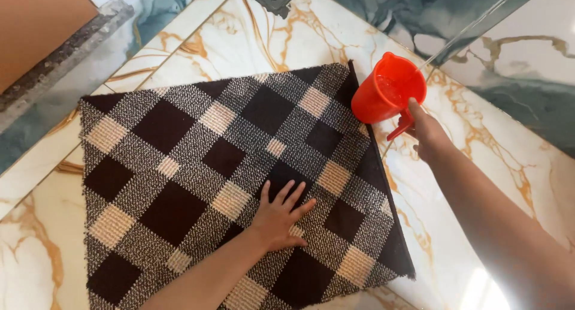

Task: The person cleans a floor mat in a bathroom using water, a brush, and cleaning powder.

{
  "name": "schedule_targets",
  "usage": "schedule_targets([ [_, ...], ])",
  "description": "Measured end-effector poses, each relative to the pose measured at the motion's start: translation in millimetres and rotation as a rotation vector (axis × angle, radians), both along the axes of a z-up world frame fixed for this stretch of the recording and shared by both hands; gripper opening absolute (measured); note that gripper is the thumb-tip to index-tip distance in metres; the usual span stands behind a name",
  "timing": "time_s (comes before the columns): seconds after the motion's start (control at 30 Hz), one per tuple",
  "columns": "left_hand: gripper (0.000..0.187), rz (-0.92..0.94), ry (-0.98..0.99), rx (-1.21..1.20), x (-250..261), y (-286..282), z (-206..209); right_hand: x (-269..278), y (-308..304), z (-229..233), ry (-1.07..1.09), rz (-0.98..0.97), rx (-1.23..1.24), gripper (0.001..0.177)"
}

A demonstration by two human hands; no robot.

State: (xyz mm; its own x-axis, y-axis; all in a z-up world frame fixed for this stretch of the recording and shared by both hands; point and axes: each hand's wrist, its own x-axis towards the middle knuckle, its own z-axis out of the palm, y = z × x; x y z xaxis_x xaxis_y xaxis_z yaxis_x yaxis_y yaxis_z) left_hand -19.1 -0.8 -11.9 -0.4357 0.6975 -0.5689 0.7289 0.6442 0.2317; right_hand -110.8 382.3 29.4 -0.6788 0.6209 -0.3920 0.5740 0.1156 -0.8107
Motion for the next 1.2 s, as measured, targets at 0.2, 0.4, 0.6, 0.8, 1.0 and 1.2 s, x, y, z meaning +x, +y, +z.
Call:
schedule_targets([
  [0.2,0.102,-0.028,-0.011,-0.004,-7,1,0,-34,51,-58,0.073,0.030,-0.428,0.032],
  [0.4,0.098,-0.036,-0.002,0.039,-16,1,-8,-36,65,-35,0.171,-0.057,-0.447,0.025],
  [0.6,0.094,-0.037,0.117,0.088,-31,10,-29,-28,76,-3,0.176,0.053,-0.361,0.026],
  [0.8,0.093,0.056,0.191,0.086,-90,52,-27,-46,101,43,0.258,0.175,-0.444,0.026],
  [1.0,0.092,0.204,0.219,0.040,-108,71,-54,-41,99,91,0.125,0.101,-0.227,0.032],
  [1.2,0.069,0.335,0.265,0.392,-115,106,-68,-29,95,98,-0.139,0.320,0.249,0.037],
])
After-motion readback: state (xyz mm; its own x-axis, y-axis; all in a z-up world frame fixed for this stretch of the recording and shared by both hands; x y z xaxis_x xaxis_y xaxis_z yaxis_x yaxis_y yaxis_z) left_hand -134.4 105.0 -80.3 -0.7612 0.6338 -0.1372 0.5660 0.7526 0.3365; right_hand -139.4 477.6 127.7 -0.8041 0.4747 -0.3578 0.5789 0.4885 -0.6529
